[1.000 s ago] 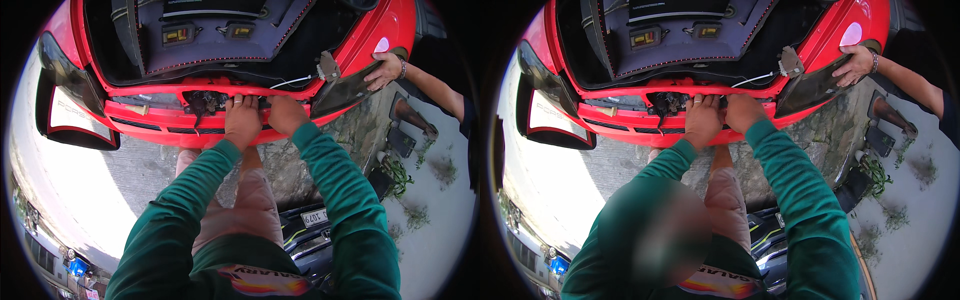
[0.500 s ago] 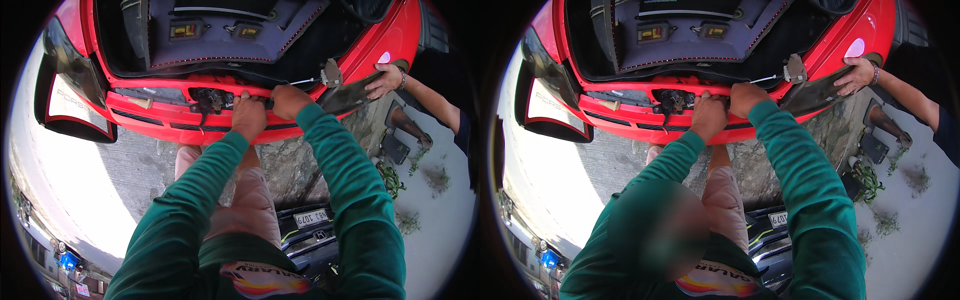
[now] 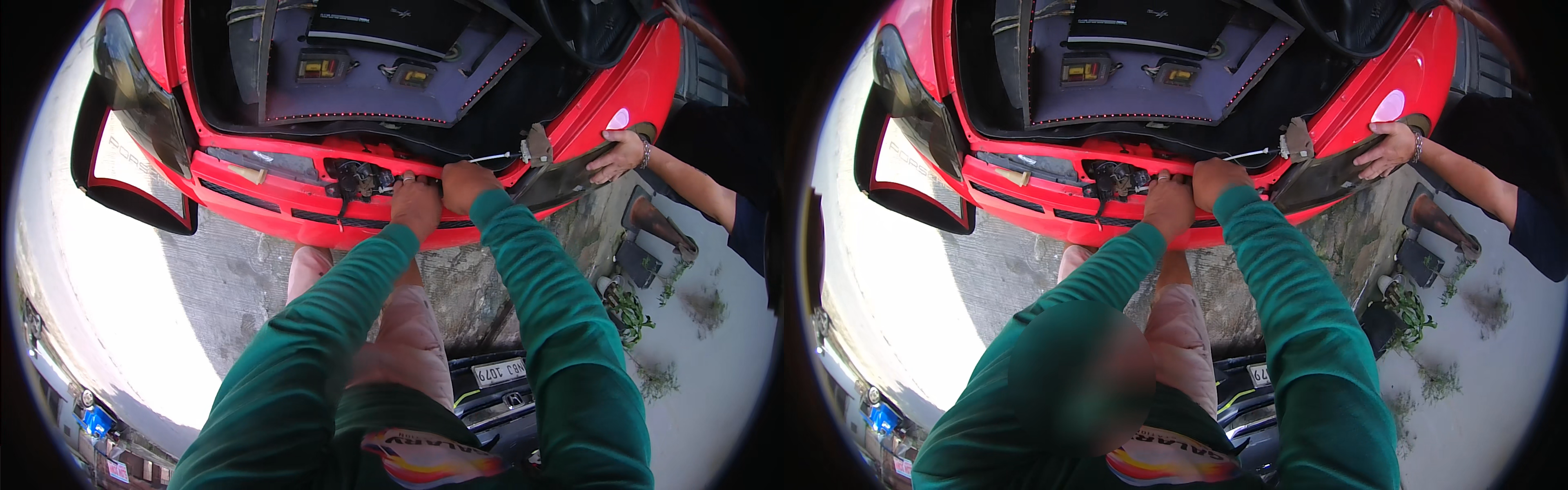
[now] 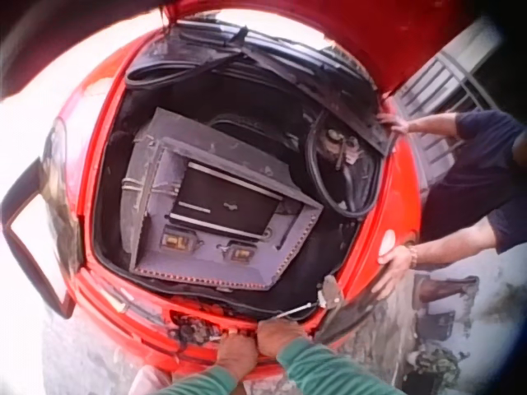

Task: The person works on the front bumper of a red car with the hood open, using a screwdriver to manipulate a black electrical connector and wires. They also handle a white sensor component, adjusting and connecting it within the bumper assembly while another person observes.

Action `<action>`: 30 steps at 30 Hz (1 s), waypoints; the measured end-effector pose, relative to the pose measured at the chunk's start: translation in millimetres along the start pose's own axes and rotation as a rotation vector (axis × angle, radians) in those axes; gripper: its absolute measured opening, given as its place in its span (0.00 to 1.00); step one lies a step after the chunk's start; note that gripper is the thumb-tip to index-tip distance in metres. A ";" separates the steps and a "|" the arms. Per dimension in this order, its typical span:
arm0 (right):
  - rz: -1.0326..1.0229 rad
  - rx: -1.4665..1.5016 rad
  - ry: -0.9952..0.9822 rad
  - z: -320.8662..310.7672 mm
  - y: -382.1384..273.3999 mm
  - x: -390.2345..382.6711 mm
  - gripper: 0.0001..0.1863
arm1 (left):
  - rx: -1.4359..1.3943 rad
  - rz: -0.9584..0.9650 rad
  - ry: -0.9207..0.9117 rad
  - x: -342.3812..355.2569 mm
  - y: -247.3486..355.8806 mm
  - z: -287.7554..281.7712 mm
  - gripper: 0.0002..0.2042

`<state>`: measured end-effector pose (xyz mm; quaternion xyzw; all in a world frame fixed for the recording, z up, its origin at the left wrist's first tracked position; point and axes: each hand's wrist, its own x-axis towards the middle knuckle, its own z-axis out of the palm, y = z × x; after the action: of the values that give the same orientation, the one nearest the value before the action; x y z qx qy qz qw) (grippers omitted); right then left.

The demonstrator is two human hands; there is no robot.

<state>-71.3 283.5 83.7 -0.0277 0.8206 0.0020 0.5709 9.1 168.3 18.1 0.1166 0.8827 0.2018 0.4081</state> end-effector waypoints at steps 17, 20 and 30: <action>-0.387 0.698 0.743 124.4 -69.9 -3.7 0.21 | 0.176 0.139 0.462 -81.1 -120.9 -53.4 0.22; -0.300 0.789 0.812 135.1 -81.5 12.2 0.24 | 0.243 0.226 0.506 -68.0 -127.4 -55.7 0.18; -0.107 0.826 0.817 132.2 -94.5 30.1 0.27 | 0.159 0.250 0.433 -62.7 -127.6 -42.7 0.17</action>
<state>46.7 192.5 12.2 0.1571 0.9045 -0.3578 0.1709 11.2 20.2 27.7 0.2106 0.9413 0.2007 0.1712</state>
